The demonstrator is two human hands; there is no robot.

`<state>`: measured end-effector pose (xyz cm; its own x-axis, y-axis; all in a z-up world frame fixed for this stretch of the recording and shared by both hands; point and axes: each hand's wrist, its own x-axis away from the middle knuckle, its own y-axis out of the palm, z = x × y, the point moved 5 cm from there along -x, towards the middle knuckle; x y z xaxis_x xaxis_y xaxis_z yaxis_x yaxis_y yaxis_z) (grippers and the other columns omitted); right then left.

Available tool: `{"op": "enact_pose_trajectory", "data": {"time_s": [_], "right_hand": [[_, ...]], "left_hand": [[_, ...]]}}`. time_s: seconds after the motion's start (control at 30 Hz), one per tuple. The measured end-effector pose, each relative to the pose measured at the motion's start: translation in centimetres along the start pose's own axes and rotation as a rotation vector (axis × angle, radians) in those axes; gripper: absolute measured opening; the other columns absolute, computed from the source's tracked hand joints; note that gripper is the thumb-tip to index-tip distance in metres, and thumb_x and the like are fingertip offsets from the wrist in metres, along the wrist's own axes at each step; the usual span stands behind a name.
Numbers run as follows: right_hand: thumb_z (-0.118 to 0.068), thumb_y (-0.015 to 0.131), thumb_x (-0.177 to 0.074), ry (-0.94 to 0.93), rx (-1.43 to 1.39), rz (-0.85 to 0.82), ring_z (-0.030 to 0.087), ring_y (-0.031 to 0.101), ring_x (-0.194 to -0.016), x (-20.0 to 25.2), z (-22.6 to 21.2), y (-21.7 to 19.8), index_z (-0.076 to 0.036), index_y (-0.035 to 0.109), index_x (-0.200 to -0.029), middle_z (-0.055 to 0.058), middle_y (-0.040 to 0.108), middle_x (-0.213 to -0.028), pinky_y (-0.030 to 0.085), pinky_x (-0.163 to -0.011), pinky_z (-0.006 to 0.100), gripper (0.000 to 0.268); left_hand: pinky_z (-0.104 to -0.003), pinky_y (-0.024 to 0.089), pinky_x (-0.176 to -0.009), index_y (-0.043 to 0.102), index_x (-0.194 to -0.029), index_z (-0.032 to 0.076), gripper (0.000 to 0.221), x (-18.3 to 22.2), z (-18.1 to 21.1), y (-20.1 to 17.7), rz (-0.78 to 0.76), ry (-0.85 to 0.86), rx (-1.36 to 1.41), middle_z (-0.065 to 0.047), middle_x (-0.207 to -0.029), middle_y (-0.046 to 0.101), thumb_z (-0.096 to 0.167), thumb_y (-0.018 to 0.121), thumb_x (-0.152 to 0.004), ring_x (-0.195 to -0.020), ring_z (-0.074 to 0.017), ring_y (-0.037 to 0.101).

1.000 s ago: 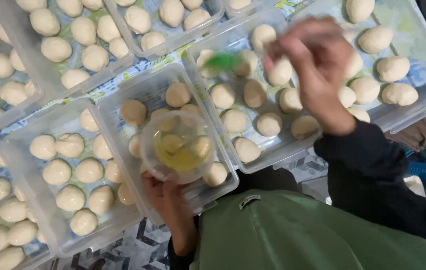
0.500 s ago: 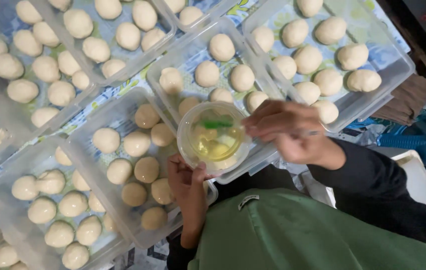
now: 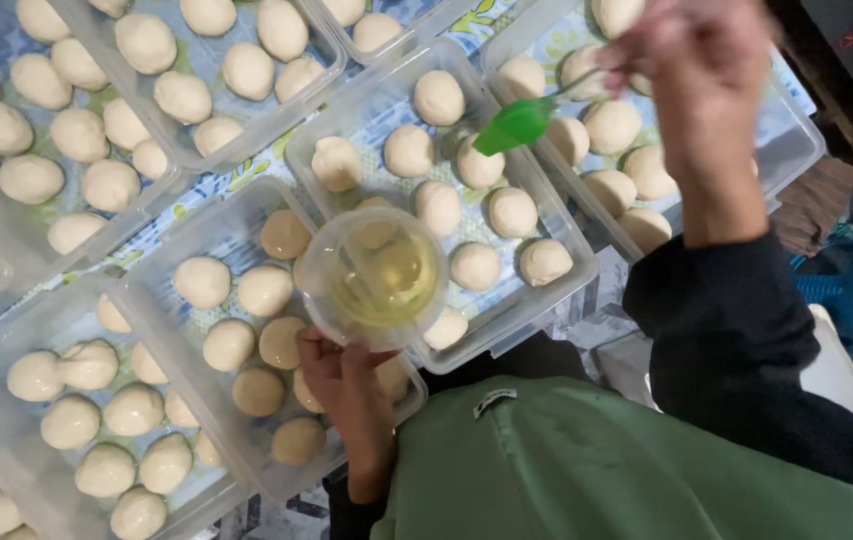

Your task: Brushing a liquid coating onto rows of dough balls.

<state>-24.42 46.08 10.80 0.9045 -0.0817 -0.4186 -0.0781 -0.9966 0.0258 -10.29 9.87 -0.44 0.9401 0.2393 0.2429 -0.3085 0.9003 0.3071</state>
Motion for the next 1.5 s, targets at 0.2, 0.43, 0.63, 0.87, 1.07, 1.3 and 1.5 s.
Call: {"op": "enact_pose_trajectory", "data": {"time_s": [0.2, 0.43, 0.63, 0.87, 1.07, 1.3, 1.5], "right_hand": [[-0.007, 0.055, -0.114, -0.076, 0.417, -0.388, 0.022, 0.071, -0.093, -0.3, 2.4, 5.0, -0.001, 0.064, -0.111, 0.013, 0.071, -0.109, 0.060, -0.083, 0.034, 0.011], [-0.005, 0.062, -0.090, 0.089, 0.371, -1.151, 0.019, 0.076, -0.090, 3.3, -2.6, 6.2, -0.006, 0.071, -0.100, 0.006, 0.078, -0.099, 0.060, -0.079, 0.037, 0.013], [-0.010, 0.062, -0.114, -0.276, 0.778, -0.545, 0.027, 0.070, -0.097, -0.5, 0.9, 7.0, 0.000, 0.068, -0.111, 0.013, 0.073, -0.111, 0.057, -0.083, 0.038, 0.011], [-0.025, 0.065, -0.095, 0.263, 0.474, -1.240, 0.017, 0.075, -0.069, 2.9, 0.2, 8.1, -0.007, 0.076, -0.094, 0.003, 0.080, -0.084, 0.055, -0.063, 0.034, 0.021], [-0.008, 0.063, -0.112, -0.124, 0.688, -0.545, 0.023, 0.072, -0.097, -0.7, 0.4, 6.0, 0.002, 0.067, -0.108, 0.013, 0.074, -0.111, 0.057, -0.087, 0.036, 0.011], [-0.003, 0.064, -0.089, 0.306, 0.536, -1.254, 0.020, 0.074, -0.074, 2.6, 2.3, 9.1, -0.003, 0.071, -0.103, 0.010, 0.076, -0.088, 0.057, -0.067, 0.036, 0.016], [-0.007, 0.062, -0.108, -0.201, 0.693, -0.624, 0.025, 0.071, -0.090, -0.9, 1.8, 7.7, -0.001, 0.068, -0.112, 0.015, 0.073, -0.110, 0.056, -0.079, 0.037, 0.010]], "left_hand": [[-0.038, 0.067, -0.079, 0.049, -0.119, 0.002, 0.024, 0.1, 1.5, -1.1, 0.090, 0.039, 0.133, -0.010, -0.115, 0.061, 0.002, 0.057, -0.096, -0.100, -0.0175, 0.067], [-0.039, 0.067, -0.079, 0.048, -0.122, 0.002, 0.029, 0.2, 1.1, -2.5, 0.111, 0.030, 0.137, -0.010, -0.114, 0.060, 0.001, 0.056, -0.094, -0.099, -0.0168, 0.067], [-0.037, 0.065, -0.079, 0.047, -0.125, 0.001, 0.026, 0.4, 0.2, -2.7, 0.017, 0.044, 0.145, -0.010, -0.116, 0.057, 0.000, 0.057, -0.101, -0.102, -0.0175, 0.063], [-0.036, 0.066, -0.080, 0.047, -0.123, 0.003, 0.028, 0.4, 1.6, -2.7, 0.036, 0.051, 0.136, -0.010, -0.119, 0.060, 0.003, 0.057, -0.098, -0.105, -0.0169, 0.065], [-0.037, 0.065, -0.077, 0.048, -0.122, 0.002, 0.026, 0.5, 0.9, -2.6, 0.069, 0.017, 0.114, -0.011, -0.116, 0.060, 0.004, 0.059, -0.099, -0.101, -0.0174, 0.065], [-0.036, 0.066, -0.078, 0.048, -0.123, 0.001, 0.028, 0.5, 1.9, -2.2, 0.071, 0.055, 0.110, -0.010, -0.116, 0.060, 0.004, 0.057, -0.097, -0.100, -0.0167, 0.065], [-0.038, 0.067, -0.078, 0.047, -0.122, 0.002, 0.027, 0.3, 1.2, -2.2, 0.067, 0.054, 0.159, -0.010, -0.116, 0.060, 0.003, 0.057, -0.097, -0.102, -0.0177, 0.066]]}}
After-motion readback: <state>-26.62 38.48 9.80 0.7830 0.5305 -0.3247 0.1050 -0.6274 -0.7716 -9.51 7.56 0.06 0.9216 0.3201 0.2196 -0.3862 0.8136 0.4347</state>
